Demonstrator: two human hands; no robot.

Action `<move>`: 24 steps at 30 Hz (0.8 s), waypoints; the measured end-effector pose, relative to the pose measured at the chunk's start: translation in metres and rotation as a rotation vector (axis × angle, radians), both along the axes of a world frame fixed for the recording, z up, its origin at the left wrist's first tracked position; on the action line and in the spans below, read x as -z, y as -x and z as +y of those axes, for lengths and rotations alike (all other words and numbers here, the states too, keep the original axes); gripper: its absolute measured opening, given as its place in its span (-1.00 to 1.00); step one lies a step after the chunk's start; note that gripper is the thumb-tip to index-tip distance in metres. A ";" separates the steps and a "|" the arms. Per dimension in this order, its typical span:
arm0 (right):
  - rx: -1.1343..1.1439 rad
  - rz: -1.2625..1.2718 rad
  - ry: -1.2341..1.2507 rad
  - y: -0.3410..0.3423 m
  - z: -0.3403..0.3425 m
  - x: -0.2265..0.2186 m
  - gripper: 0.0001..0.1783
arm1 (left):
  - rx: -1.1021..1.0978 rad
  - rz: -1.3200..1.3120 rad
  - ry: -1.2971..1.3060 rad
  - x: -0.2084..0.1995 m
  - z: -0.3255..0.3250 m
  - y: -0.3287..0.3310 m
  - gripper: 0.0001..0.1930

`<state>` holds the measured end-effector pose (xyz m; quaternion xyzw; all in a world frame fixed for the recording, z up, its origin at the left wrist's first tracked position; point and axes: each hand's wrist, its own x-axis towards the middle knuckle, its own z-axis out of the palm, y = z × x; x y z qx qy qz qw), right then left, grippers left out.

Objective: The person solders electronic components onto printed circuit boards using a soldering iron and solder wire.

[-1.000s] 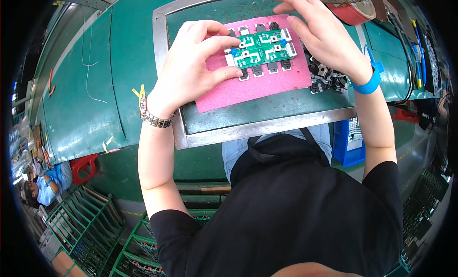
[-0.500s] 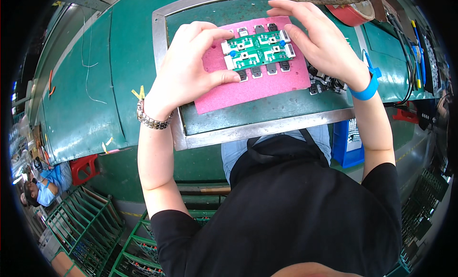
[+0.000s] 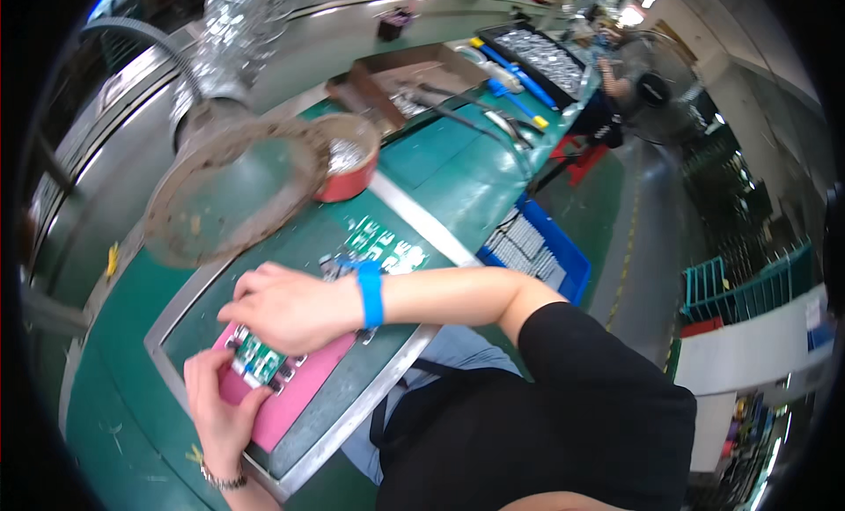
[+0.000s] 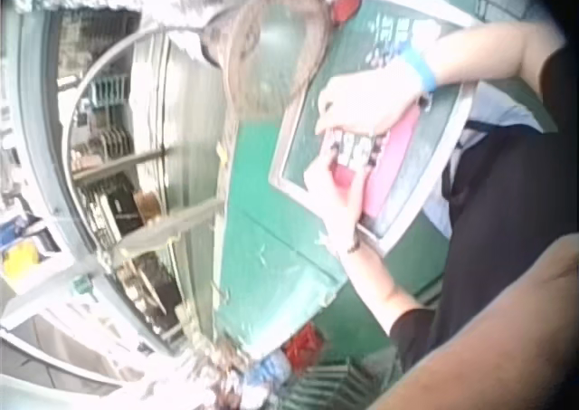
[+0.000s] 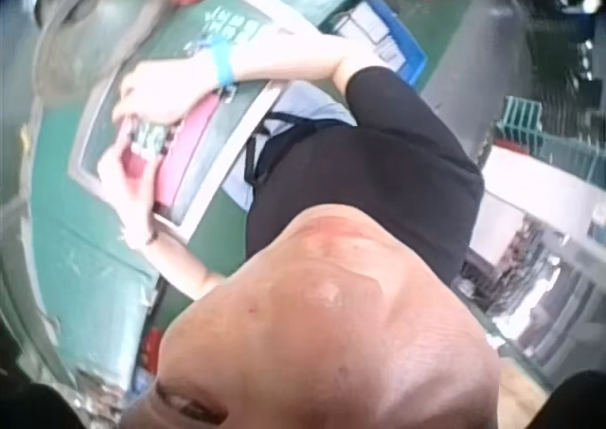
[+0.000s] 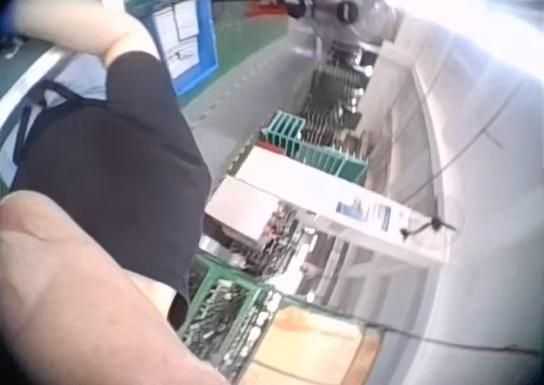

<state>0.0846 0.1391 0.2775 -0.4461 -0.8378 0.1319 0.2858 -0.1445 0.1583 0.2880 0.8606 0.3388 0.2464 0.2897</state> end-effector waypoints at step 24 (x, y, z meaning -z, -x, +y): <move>-0.079 -0.082 0.031 0.003 -0.003 -0.014 -0.03 | 0.079 0.078 -0.102 0.006 0.017 -0.007 0.06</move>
